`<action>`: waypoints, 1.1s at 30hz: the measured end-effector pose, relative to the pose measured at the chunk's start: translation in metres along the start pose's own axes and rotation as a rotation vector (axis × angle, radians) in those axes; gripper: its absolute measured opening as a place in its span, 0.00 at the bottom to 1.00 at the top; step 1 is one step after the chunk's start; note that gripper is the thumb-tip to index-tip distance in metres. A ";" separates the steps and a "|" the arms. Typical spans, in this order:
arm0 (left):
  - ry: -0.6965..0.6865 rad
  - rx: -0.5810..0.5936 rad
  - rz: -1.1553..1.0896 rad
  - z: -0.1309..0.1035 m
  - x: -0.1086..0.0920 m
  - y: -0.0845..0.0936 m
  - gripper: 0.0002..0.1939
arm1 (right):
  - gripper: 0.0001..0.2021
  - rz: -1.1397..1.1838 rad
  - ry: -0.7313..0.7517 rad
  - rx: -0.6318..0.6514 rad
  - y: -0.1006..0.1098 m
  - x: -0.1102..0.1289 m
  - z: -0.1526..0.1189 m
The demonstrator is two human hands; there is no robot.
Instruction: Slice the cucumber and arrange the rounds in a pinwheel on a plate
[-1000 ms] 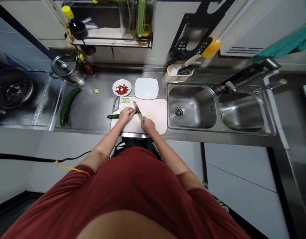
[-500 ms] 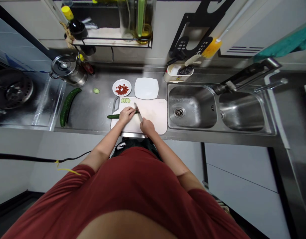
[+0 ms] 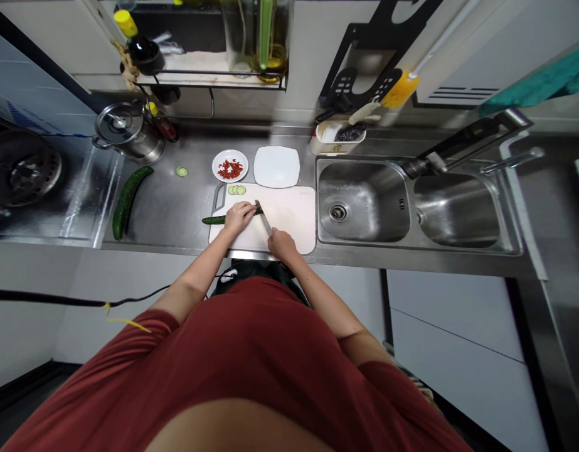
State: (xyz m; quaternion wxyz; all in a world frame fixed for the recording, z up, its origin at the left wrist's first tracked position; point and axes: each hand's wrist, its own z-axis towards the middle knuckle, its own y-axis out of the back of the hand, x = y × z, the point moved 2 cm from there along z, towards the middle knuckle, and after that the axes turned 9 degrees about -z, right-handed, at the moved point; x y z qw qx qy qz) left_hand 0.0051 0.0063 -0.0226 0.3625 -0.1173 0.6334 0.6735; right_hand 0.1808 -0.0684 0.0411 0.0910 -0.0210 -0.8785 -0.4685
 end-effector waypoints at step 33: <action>0.009 0.007 0.007 0.000 -0.002 0.000 0.15 | 0.16 0.018 0.007 -0.016 0.010 0.015 0.028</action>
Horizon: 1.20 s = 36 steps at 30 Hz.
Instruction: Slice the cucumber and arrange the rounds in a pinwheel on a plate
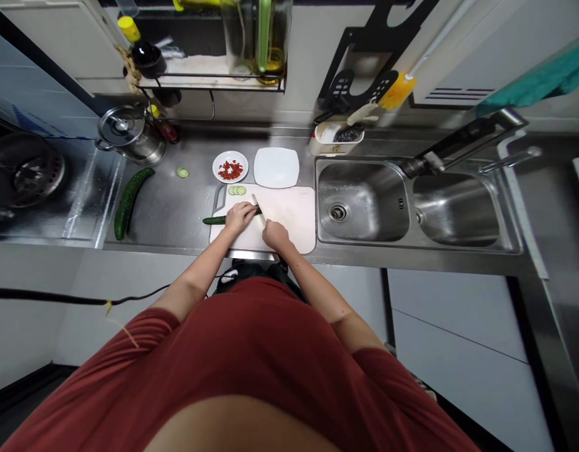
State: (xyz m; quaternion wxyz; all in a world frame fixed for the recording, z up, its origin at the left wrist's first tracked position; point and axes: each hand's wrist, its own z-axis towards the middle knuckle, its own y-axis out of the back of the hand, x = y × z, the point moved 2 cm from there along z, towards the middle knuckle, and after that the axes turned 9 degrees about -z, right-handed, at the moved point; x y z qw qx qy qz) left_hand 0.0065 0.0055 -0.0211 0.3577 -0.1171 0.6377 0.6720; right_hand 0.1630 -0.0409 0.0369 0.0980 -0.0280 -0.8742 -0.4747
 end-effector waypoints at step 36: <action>-0.007 0.023 -0.039 0.001 0.001 0.002 0.14 | 0.15 0.009 0.014 -0.013 -0.006 -0.007 -0.003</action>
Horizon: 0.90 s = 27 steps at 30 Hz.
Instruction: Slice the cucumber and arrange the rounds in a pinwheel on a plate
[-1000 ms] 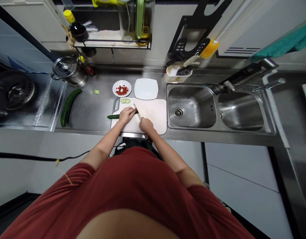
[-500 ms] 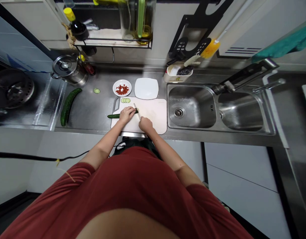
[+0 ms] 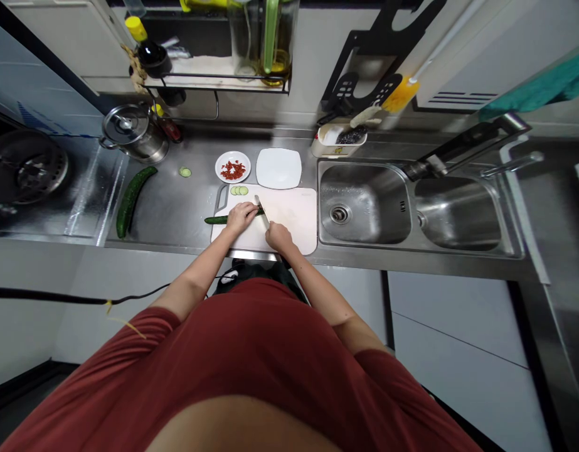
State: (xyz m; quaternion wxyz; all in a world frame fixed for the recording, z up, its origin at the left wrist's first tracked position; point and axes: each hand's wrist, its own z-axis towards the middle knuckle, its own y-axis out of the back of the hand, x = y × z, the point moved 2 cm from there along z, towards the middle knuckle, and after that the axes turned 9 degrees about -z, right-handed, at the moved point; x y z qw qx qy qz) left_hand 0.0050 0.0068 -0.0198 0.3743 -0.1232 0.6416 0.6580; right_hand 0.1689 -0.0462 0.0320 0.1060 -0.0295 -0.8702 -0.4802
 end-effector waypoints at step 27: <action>-0.011 0.011 0.007 0.001 0.000 -0.001 0.14 | 0.15 -0.015 0.012 0.013 -0.002 0.001 0.010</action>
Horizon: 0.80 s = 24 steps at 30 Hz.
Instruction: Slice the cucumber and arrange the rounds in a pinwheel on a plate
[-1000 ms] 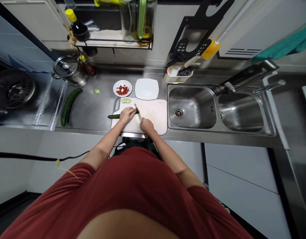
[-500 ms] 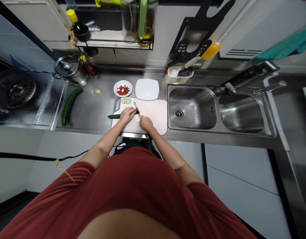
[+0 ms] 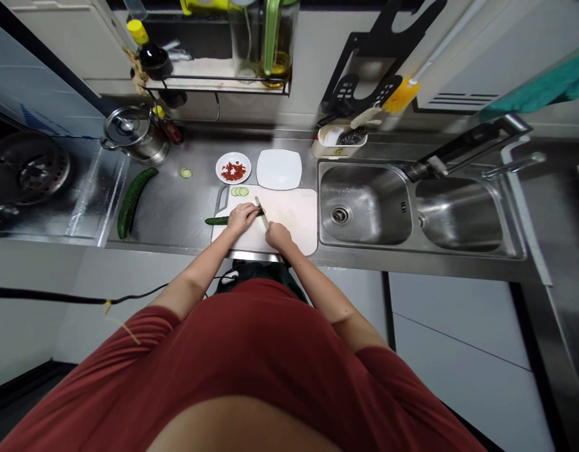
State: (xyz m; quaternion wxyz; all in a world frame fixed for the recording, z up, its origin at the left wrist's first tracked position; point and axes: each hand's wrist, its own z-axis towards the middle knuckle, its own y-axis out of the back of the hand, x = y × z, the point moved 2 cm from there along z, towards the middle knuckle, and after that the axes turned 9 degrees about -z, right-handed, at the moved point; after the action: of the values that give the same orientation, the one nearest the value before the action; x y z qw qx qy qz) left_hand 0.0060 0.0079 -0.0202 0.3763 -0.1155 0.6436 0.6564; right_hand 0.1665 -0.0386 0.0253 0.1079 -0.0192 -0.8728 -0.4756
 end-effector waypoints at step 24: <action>0.016 0.001 0.017 0.000 0.000 -0.001 0.15 | 0.15 -0.011 -0.014 0.008 -0.007 -0.001 -0.002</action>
State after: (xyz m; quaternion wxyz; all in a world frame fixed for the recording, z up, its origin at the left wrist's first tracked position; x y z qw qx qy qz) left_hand 0.0065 0.0079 -0.0213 0.3654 -0.1152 0.6479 0.6583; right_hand 0.1668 -0.0446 0.0203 0.0994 -0.0173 -0.8755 -0.4725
